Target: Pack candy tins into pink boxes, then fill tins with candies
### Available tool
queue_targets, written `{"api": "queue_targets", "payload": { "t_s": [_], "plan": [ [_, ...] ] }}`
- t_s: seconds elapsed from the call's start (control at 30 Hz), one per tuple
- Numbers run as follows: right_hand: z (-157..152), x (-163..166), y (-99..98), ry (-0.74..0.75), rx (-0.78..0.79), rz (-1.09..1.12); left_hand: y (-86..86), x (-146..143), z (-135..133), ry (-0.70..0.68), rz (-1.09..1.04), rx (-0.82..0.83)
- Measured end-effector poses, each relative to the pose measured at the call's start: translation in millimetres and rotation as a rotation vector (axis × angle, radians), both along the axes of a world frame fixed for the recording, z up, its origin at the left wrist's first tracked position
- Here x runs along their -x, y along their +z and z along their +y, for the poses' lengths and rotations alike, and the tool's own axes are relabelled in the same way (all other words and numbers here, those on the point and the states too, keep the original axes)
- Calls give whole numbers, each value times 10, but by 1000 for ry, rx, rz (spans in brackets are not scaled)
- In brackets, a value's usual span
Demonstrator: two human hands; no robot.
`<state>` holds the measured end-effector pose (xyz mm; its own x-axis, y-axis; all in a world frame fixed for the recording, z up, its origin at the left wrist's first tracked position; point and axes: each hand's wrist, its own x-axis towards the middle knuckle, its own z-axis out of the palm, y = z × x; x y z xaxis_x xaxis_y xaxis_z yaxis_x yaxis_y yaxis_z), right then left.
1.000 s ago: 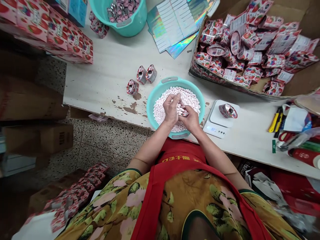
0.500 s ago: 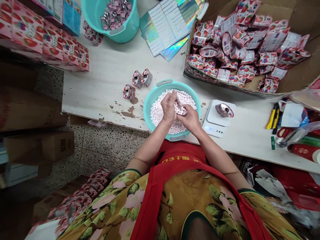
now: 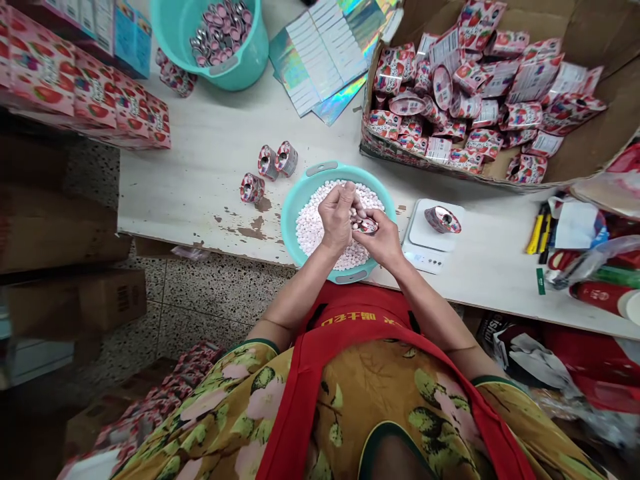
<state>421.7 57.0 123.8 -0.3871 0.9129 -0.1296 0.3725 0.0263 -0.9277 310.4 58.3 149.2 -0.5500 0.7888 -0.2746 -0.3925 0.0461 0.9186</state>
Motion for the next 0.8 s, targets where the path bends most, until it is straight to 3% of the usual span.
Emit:
{"api": "queue_targets", "payload": {
  "t_s": [0.33,0.47,0.6,0.8],
  "plan": [
    [-26,15,-265,-38,73,156,-113,77,30,-112,-166,-39],
    [-44,22,-281,-32,67,220,-61,37,-12,-39,-92,-67],
    [-44,47,-280,-54,35,195,-3,-47,-54,-62,2,-141],
    [-10,16,-275,-42,41,209,-64,157,42,175,140,-32]
  ]
}}
